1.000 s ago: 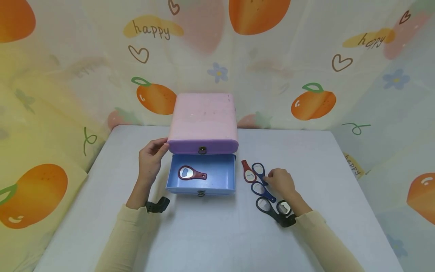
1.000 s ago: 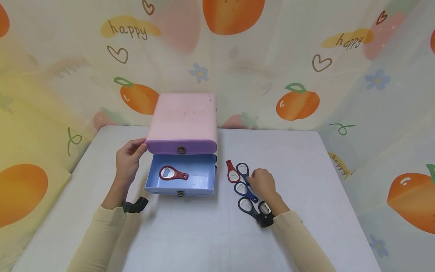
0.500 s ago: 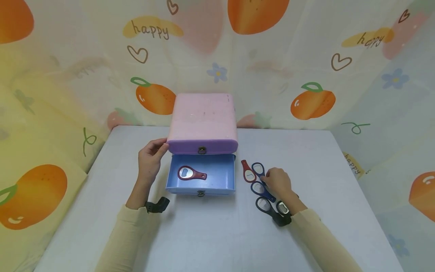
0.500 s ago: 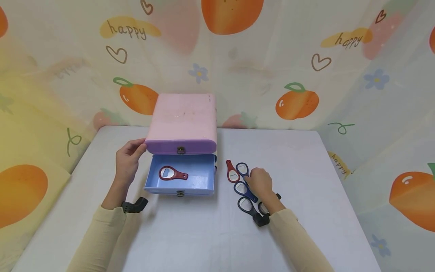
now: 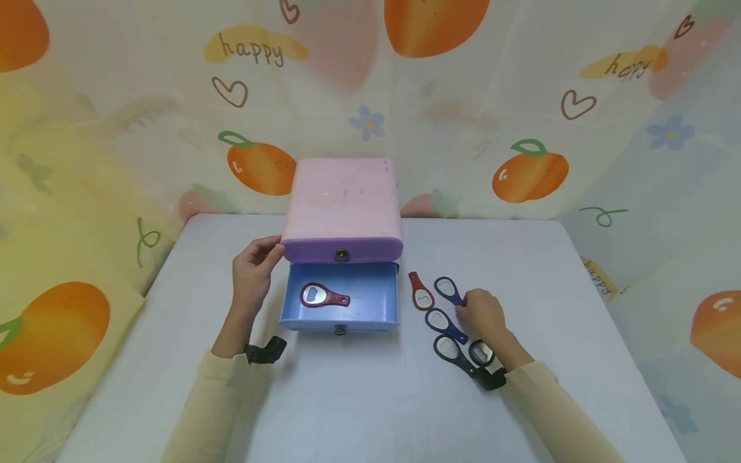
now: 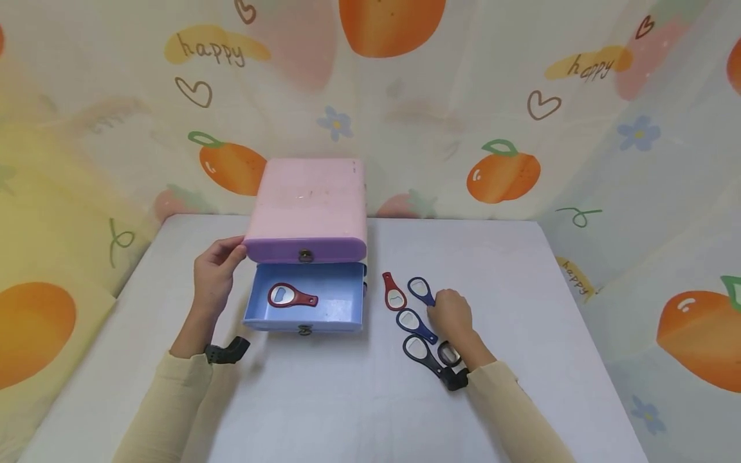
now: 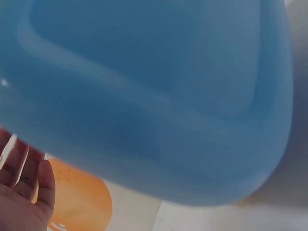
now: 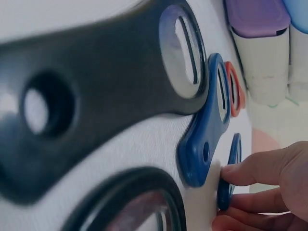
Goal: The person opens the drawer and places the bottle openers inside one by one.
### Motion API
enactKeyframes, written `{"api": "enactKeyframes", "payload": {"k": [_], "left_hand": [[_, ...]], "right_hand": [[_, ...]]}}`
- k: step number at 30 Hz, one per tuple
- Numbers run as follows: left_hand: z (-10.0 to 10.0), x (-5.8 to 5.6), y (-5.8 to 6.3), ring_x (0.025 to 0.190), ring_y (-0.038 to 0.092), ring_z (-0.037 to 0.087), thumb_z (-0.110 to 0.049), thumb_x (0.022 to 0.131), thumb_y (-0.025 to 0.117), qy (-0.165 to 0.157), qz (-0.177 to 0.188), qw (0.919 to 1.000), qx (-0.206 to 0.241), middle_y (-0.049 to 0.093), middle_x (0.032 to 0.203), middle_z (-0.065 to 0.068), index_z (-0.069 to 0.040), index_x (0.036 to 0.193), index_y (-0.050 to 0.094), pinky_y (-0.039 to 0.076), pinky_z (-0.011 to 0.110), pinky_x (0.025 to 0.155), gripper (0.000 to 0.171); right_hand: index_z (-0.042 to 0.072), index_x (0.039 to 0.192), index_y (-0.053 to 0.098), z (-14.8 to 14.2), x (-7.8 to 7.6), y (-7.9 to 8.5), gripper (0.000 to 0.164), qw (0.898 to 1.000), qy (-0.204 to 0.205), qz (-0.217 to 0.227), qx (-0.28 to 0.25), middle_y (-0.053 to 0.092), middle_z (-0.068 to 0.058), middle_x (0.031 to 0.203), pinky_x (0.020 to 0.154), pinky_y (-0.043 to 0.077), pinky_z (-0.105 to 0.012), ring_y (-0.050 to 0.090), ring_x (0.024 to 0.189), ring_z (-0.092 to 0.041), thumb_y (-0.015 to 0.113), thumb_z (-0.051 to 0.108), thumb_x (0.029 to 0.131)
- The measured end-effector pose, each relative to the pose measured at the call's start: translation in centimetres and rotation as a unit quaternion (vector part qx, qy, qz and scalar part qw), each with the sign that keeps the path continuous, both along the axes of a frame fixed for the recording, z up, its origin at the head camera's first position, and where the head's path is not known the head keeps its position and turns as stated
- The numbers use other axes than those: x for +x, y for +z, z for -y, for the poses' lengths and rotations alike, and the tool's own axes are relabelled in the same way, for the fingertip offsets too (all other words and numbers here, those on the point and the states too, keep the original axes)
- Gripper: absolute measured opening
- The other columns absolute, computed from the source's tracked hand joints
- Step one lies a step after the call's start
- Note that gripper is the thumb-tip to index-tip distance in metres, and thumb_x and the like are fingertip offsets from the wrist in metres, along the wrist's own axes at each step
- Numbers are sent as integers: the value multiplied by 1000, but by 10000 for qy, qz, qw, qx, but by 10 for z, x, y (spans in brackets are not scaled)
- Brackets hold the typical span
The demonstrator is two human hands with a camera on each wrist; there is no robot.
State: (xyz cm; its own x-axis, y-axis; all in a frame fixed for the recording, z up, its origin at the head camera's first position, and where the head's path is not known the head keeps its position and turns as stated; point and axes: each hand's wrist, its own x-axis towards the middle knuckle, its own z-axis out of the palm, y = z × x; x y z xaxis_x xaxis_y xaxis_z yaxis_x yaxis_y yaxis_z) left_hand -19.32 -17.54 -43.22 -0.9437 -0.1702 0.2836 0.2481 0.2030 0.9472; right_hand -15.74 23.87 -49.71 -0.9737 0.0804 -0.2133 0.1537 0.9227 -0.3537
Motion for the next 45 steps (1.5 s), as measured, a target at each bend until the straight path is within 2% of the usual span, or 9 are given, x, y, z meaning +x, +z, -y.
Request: {"api": "enactKeyframes", "payload": {"k": [5,10,16,21,27,36,45], "left_hand": [[-1,0,0,97,64,0,-22,94,65,-20,33,10000,-67,65,100,-22,2,118,64,49,12,91,34],[-1,-1,-1,97,64,0,-23,94,65,14,68,9999,-120,64,100,-22,1,119,65,49,13,92,35],[-1,-1,0,96,63,-1,-23,94,65,36,59,9999,-121,64,100,-23,1,119,64,49,11,90,35],[-1,0,1,95,63,-1,-23,94,65,56,52,9999,-111,65,101,-21,2,119,64,49,12,89,35],[0,0,1,92,63,-2,-17,94,66,30,-10,10000,-32,65,97,-23,4,117,64,49,11,87,32],[1,0,1,89,63,-1,-12,92,66,-36,-89,9999,117,67,95,-23,6,115,65,49,10,85,29],[2,0,1,90,63,-2,-12,93,66,-12,-97,9999,86,66,94,-23,6,115,65,49,10,85,29]], "right_hand": [[-4,90,70,-3,2,-3,22,9998,-66,2,-208,68,-12,79,63,48,-34,57,69,-23,66,17,85],[-5,93,72,-7,2,0,24,9978,89,-132,-650,69,-12,81,63,47,-31,57,72,-21,69,17,84],[-5,91,72,-6,2,23,22,9923,394,-562,-1027,64,-11,77,58,39,-26,53,72,-20,71,16,83],[-4,91,72,-2,2,47,21,9864,558,-925,-1240,65,-12,80,62,42,-26,55,74,-21,71,15,83],[0,90,72,10,5,70,17,9784,976,-1270,-1307,62,-8,77,63,45,-25,54,73,-20,73,15,83],[2,93,74,29,8,100,17,9732,1582,-1286,-1060,62,-6,78,64,46,-26,53,73,-17,71,15,82],[1,93,74,37,11,114,16,9686,1862,-1253,-1068,64,-9,79,64,46,-24,53,72,-16,72,12,81]]}}
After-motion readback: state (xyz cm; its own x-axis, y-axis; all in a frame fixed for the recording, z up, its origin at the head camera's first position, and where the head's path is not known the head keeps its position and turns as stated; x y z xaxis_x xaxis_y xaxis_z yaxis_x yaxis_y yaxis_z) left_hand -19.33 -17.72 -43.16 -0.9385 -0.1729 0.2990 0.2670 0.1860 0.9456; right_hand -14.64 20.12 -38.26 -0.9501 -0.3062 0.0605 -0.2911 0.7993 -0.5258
